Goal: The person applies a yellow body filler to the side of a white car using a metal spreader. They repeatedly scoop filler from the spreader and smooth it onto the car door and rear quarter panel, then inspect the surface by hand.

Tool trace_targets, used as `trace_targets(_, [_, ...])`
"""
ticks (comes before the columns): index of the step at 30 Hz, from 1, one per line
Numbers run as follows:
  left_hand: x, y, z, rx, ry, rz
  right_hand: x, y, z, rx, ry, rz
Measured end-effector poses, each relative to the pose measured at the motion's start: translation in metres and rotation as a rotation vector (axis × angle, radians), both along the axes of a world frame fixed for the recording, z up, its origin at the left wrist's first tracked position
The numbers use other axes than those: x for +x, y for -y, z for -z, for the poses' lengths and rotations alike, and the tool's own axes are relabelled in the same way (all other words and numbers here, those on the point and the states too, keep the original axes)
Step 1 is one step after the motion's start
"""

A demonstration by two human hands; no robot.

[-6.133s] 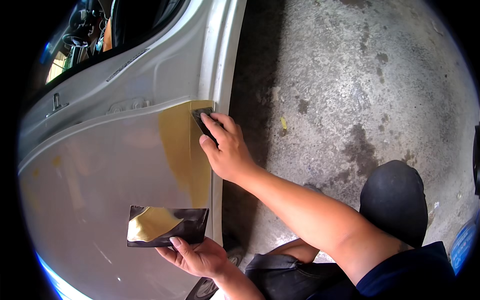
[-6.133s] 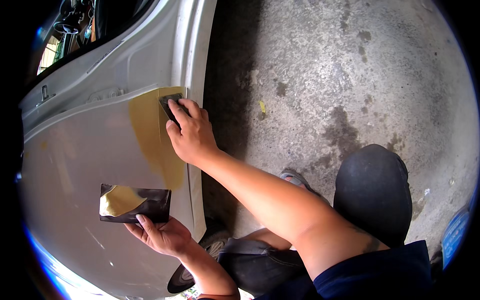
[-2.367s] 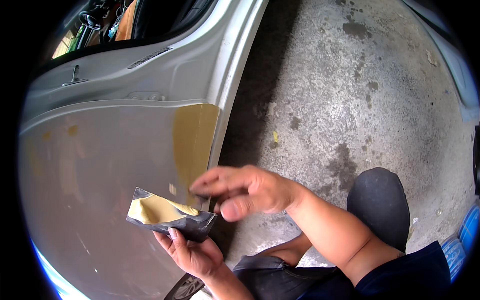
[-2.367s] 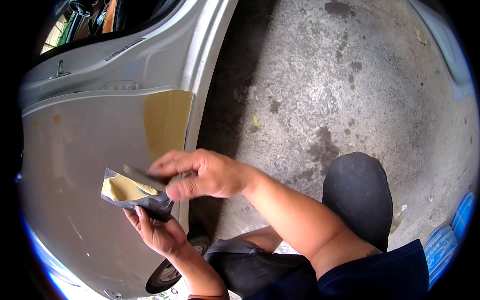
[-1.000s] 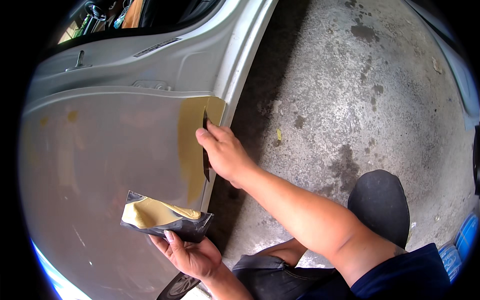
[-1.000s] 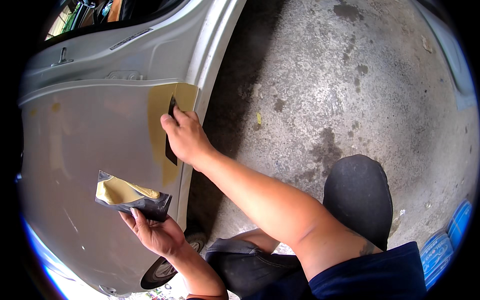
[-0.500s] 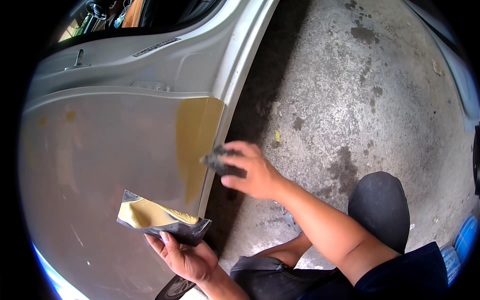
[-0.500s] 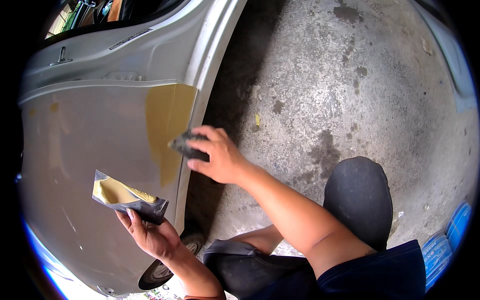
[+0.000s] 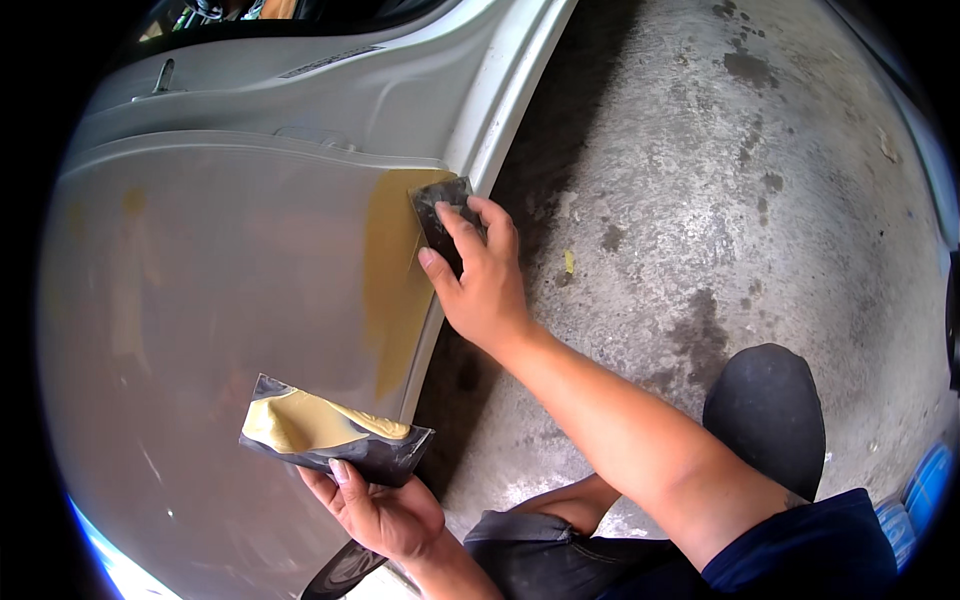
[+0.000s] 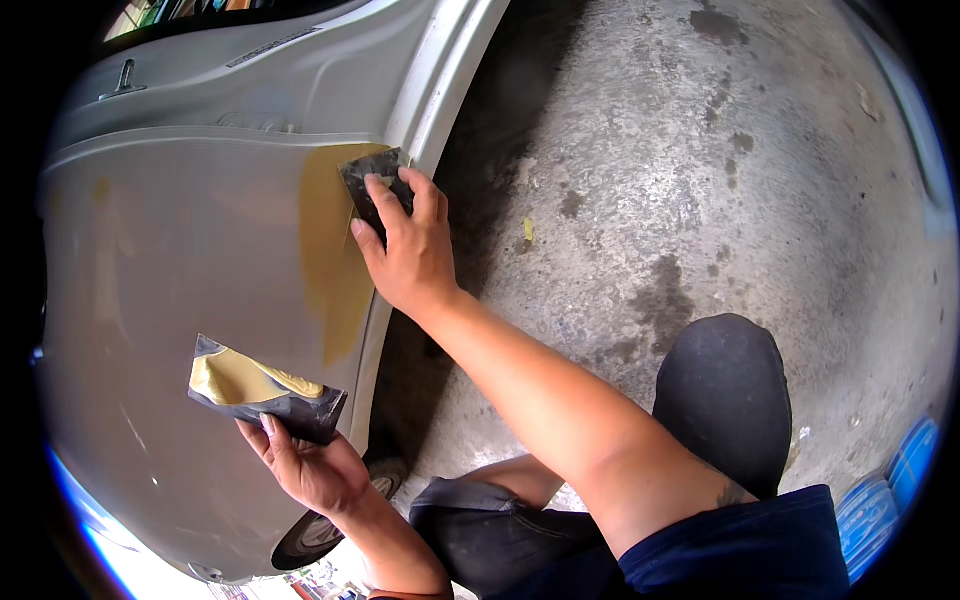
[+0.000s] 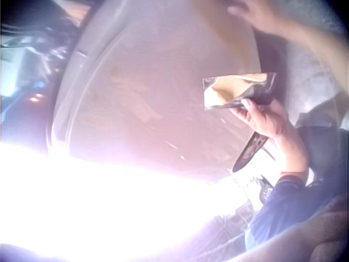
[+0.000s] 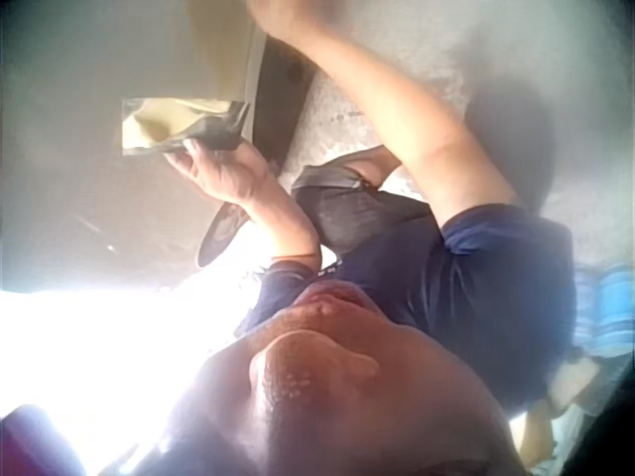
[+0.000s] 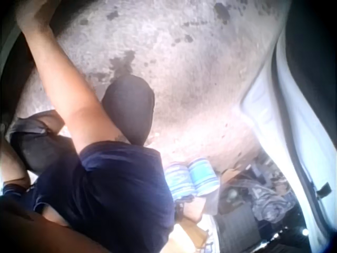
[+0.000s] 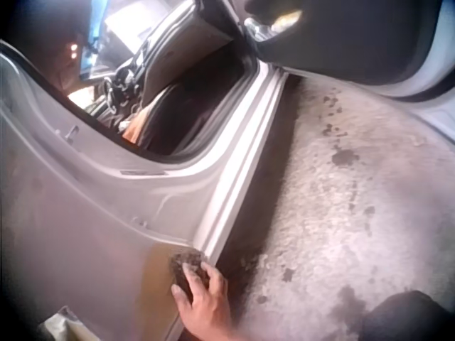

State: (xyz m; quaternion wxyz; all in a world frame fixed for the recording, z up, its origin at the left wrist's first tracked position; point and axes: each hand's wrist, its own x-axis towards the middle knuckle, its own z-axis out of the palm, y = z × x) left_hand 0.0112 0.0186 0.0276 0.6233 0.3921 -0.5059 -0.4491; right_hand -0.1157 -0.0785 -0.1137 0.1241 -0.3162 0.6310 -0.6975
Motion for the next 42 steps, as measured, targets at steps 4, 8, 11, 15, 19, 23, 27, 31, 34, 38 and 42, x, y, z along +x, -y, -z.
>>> trace_targets(4, [0.006, 0.000, 0.000, -0.006, 0.015, -0.019, 0.032, -0.016, -0.005, 0.018, -0.029, -0.059])
trace_targets(8, [0.009, -0.001, 0.000, -0.002, 0.022, -0.014, 0.061, -0.036, -0.010, 0.070, -0.063, -0.157])
trace_targets(11, [0.011, -0.002, -0.001, 0.010, 0.024, -0.006, 0.078, -0.059, -0.016, 0.132, -0.069, -0.277])
trace_targets(15, [0.017, -0.004, -0.002, 0.061, 0.032, 0.021, 0.061, -0.093, -0.024, -0.005, 0.231, -0.548])
trace_targets(19, [0.010, -0.003, -0.001, 0.120, 0.021, 0.018, -0.010, -0.107, -0.044, -0.536, 1.057, -1.296])
trace_targets(23, [-0.003, -0.003, -0.010, 0.045, 0.006, 0.048, -0.034, -0.094, 0.001, -0.133, 0.035, -1.068])
trace_targets(27, [-0.003, -0.003, -0.006, 0.037, -0.023, 0.095, -0.069, -0.092, 0.014, -0.053, 0.705, -0.843])
trace_targets(31, [-0.011, -0.004, -0.004, 0.055, -0.012, 0.125, -0.114, -0.060, 0.046, -0.033, 0.827, -0.518])
trace_targets(34, [-0.013, -0.003, -0.002, 0.042, 0.010, 0.129, -0.127, -0.033, 0.068, 0.114, 0.385, -0.313])
trace_targets(38, [-0.004, -0.005, -0.002, 0.045, 0.016, 0.093, -0.127, -0.028, 0.046, 0.145, 0.091, -0.425])
trace_targets(42, [-0.003, -0.005, -0.001, 0.045, 0.011, 0.081, -0.129, -0.018, 0.062, -0.005, -0.191, -0.391])
